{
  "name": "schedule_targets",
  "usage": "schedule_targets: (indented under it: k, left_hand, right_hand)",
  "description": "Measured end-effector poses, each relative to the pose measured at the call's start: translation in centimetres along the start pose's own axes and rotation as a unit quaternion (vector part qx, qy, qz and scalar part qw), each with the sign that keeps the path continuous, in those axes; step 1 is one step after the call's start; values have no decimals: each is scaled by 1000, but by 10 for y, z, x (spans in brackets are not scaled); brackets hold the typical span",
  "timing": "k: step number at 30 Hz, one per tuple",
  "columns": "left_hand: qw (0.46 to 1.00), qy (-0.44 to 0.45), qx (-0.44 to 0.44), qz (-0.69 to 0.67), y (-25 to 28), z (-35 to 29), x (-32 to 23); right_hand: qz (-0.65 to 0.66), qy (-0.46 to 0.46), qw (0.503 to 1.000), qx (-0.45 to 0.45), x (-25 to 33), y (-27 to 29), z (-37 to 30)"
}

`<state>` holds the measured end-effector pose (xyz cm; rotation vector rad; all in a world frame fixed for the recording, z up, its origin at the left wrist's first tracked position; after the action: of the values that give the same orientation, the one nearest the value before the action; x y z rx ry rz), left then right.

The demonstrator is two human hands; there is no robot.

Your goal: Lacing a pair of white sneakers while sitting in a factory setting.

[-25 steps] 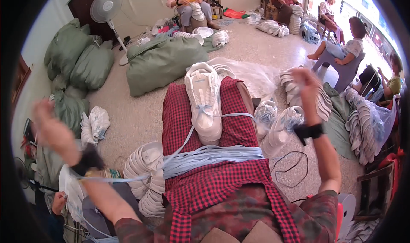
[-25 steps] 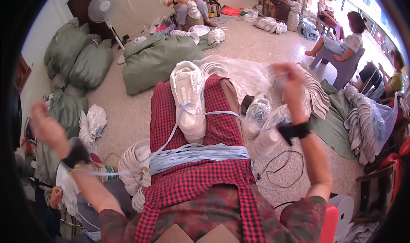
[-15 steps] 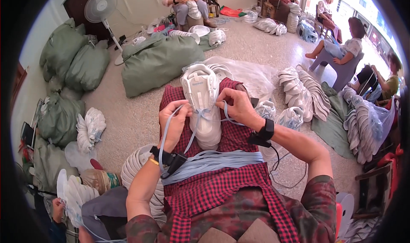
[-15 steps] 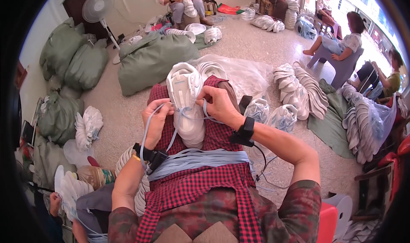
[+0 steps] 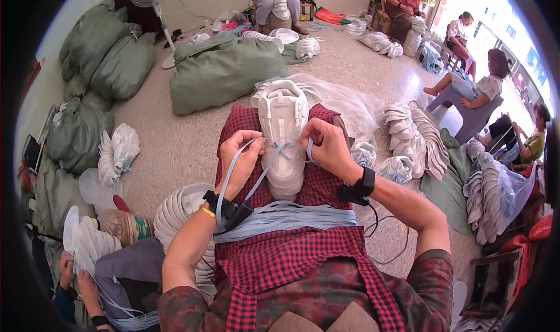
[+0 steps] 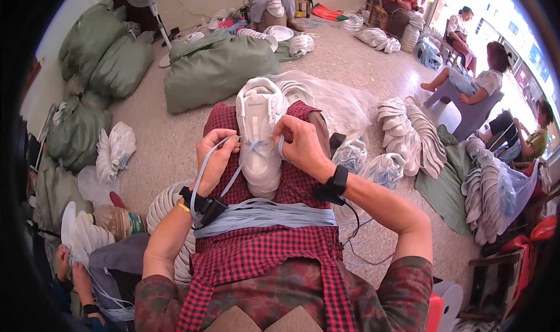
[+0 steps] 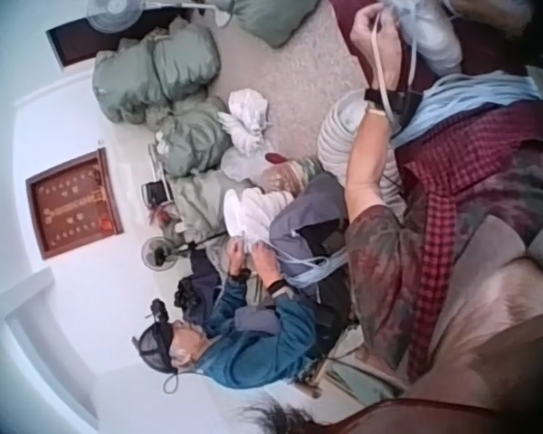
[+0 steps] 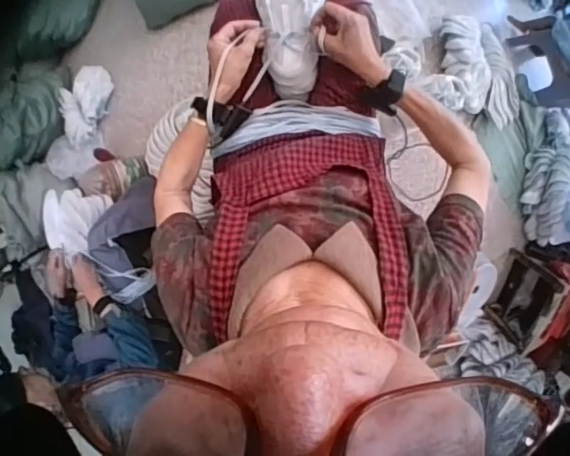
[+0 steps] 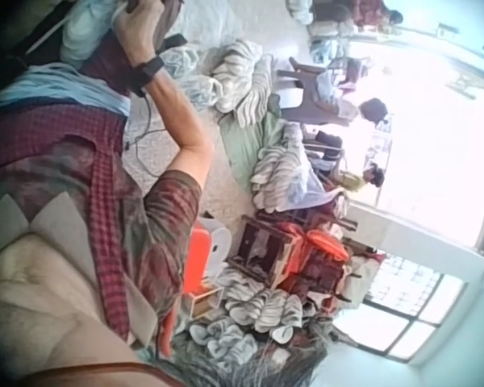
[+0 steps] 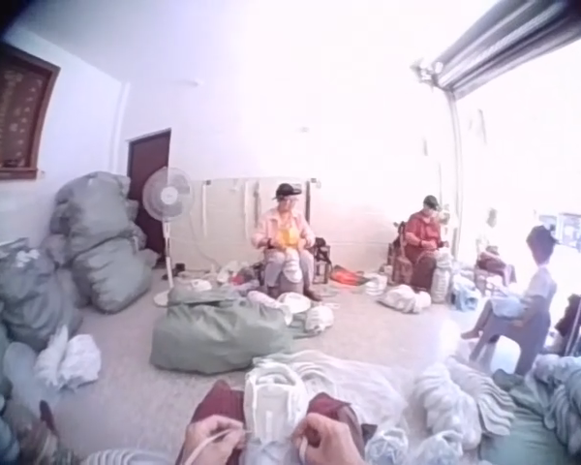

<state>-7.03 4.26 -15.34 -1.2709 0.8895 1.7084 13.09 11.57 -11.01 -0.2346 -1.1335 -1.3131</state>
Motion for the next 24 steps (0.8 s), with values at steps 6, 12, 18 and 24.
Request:
schedule_targets:
  k: [6,12,18,24]
  left_hand:
    - [998,-24,-2,64,0,-2,-1]
    - [998,-10,26,60,-1,4,-2]
    - [998,13,23,54,1,12,3]
    - [993,-33,36,106,-10,16,-12]
  right_hand:
    - [8,-50,999,-4,-10,-13,7]
    - [-6,-92,995,23,-13,-12,10]
    - [-4,-97,995,21,-17,-13,12]
    - [16,-109,993,31,-21,-14,12]
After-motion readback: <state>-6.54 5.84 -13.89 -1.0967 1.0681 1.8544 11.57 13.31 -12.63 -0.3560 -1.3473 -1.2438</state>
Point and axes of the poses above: each hand's wrist, its own z-axis towards the middle knuckle, its own y-axis out of the back of the hand, x = y × z, the point moved 10 cm from there along z, towards the middle knuckle, and after that the axes turned 1 degree about z, right-handed, at the moved point
